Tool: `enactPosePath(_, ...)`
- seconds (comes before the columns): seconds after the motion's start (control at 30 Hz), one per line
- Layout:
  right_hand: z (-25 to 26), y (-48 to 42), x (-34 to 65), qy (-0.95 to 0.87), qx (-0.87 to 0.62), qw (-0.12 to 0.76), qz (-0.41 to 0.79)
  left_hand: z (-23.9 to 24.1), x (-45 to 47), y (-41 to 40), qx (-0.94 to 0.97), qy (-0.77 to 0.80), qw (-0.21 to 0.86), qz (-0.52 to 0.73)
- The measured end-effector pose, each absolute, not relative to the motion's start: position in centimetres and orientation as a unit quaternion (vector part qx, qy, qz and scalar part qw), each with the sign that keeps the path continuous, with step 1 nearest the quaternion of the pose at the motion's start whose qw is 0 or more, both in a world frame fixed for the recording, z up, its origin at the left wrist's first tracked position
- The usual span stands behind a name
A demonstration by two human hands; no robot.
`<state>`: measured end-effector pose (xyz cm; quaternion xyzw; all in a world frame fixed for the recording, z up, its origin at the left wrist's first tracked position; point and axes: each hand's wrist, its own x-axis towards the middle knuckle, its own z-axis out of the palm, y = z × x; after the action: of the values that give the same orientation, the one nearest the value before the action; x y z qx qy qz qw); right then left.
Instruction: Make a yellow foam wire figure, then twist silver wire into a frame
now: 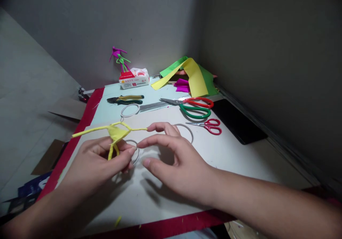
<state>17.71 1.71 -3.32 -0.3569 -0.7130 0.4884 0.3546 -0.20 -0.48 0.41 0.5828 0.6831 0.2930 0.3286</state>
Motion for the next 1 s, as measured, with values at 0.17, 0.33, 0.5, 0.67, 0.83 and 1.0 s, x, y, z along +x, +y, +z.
enactPosePath(0.17,-3.9,2.0,17.6,-0.690,-0.353,0.400,0.489,-0.1,-0.4,-0.8,0.577,0.690,0.315,0.302)
enactPosePath(0.33,-4.0,2.7,17.3,-0.658,-0.354,0.394,0.535,-0.5,-0.2,-1.3,0.573,0.675,0.351,0.306)
enactPosePath(0.5,-4.0,2.6,17.1,-0.639,-0.347,0.399,0.558,-0.9,-0.1,-1.3,0.561,0.661,0.384,0.317)
enactPosePath(0.67,-4.0,2.3,17.2,-0.685,-0.327,0.406,0.508,-1.3,0.0,-1.3,0.554,0.651,0.392,0.339)
enactPosePath(0.83,-4.0,2.2,17.3,-0.751,-0.290,0.444,0.393,-1.1,0.0,-1.3,0.537,0.639,0.435,0.338)
enactPosePath(1.0,-3.3,2.3,18.0,-0.761,-0.325,0.472,0.305,-0.7,-0.3,-1.0,0.567,0.585,0.499,0.295)
